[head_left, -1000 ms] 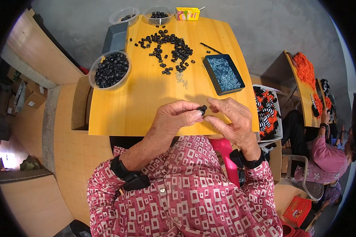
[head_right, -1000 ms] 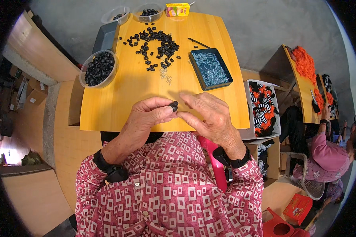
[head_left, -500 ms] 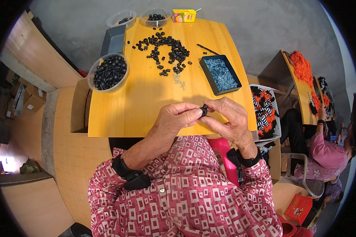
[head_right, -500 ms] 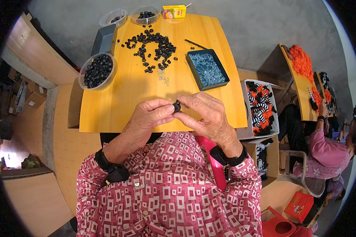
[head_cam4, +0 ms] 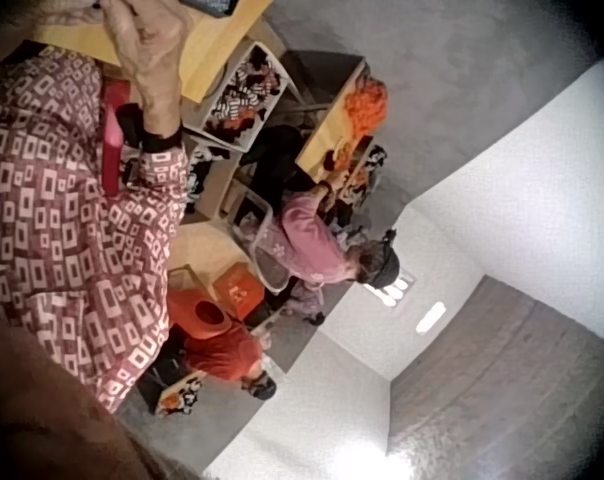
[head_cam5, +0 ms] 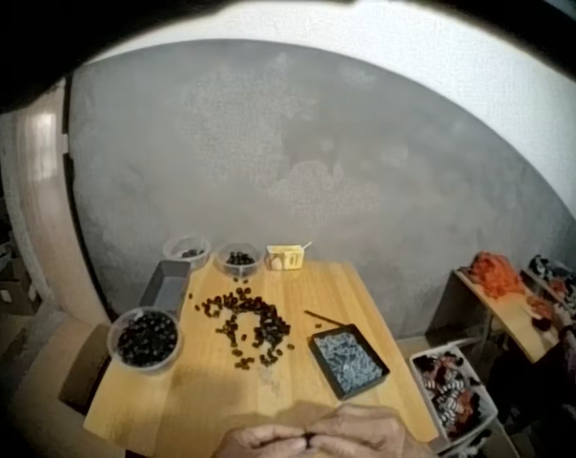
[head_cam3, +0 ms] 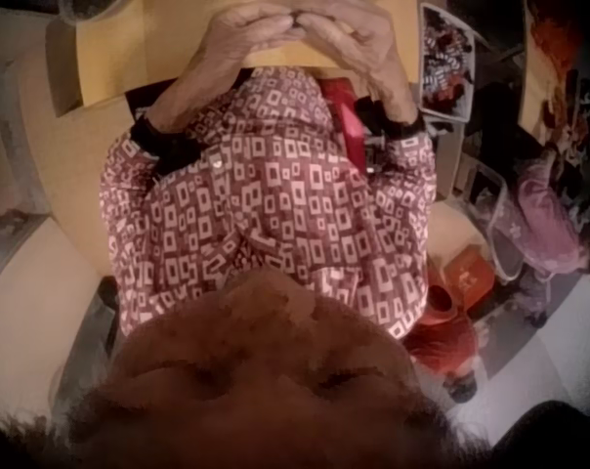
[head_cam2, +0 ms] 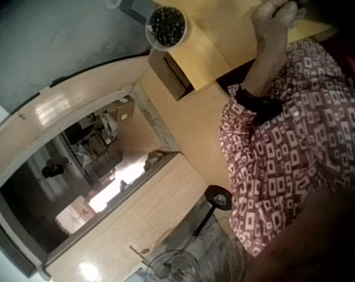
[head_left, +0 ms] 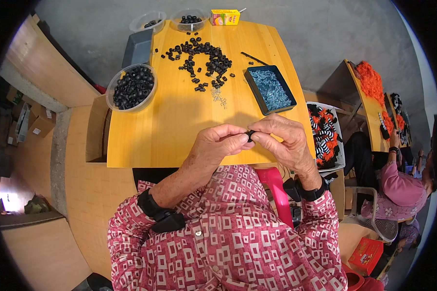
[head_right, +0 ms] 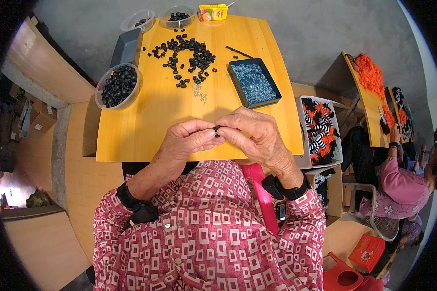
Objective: The person assembles small black plastic parts by fitting them together by hand, then sorts and picks up small pins and components from the table.
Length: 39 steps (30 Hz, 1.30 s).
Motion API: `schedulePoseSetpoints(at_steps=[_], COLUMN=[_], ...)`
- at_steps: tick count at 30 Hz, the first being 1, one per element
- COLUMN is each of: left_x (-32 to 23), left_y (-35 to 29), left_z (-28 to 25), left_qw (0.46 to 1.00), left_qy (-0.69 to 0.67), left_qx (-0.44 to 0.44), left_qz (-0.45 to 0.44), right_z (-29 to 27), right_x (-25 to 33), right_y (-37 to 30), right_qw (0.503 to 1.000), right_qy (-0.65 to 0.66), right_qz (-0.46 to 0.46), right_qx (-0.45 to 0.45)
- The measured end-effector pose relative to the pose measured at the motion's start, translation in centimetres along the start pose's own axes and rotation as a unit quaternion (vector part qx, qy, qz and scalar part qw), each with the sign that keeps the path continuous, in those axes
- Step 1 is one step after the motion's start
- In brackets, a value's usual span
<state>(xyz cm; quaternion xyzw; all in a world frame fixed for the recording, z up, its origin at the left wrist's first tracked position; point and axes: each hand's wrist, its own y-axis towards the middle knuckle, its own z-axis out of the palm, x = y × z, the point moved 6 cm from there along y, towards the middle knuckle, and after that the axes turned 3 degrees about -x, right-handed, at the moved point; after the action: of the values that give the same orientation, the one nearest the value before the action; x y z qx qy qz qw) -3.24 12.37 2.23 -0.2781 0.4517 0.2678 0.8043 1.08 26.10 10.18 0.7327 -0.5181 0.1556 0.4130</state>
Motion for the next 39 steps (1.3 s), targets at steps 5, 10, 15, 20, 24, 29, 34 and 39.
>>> schedulePoseSetpoints(at_steps=[5,10,15,20,24,29,34,39], left_x=[0.1,0.4,0.2,0.1,-0.3,0.5,1.2,2.2], left_y=[0.1,0.0,-0.1,-0.2,-0.4,-0.1,0.0,0.4], left_z=[-0.2,0.0,-0.1,-0.2,-0.3,-0.6,-0.9,-1.5], left_qw=[1.0,0.999,0.999,0.994,0.991,0.997,0.999,0.999], left_qy=[-0.004,0.003,-0.003,0.046,0.063,0.021,0.004,-0.031], left_qx=[0.012,0.043,0.04,0.005,-0.004,-0.009,-0.022,-0.022], left_qz=[0.018,0.0,0.023,0.103,0.116,0.075,0.048,0.006], right_z=[0.2,0.0,0.2,0.7,1.0,1.7,2.4,2.7], right_x=[0.2,1.9,1.1,0.8,0.4,-0.1,0.4,0.6], right_y=[0.5,0.5,0.2,-0.6,-1.1,-2.2,-2.6,-2.4], right_qw=[0.998,0.996,0.997,0.999,0.999,0.995,0.992,0.986], right_qy=[0.032,-0.017,-0.024,-0.038,-0.018,0.017,-0.08,-0.125], right_qz=[0.033,-0.063,-0.029,0.017,0.031,0.026,0.006,-0.058], right_qx=[0.046,0.064,0.07,0.019,-0.039,-0.093,-0.098,-0.091])
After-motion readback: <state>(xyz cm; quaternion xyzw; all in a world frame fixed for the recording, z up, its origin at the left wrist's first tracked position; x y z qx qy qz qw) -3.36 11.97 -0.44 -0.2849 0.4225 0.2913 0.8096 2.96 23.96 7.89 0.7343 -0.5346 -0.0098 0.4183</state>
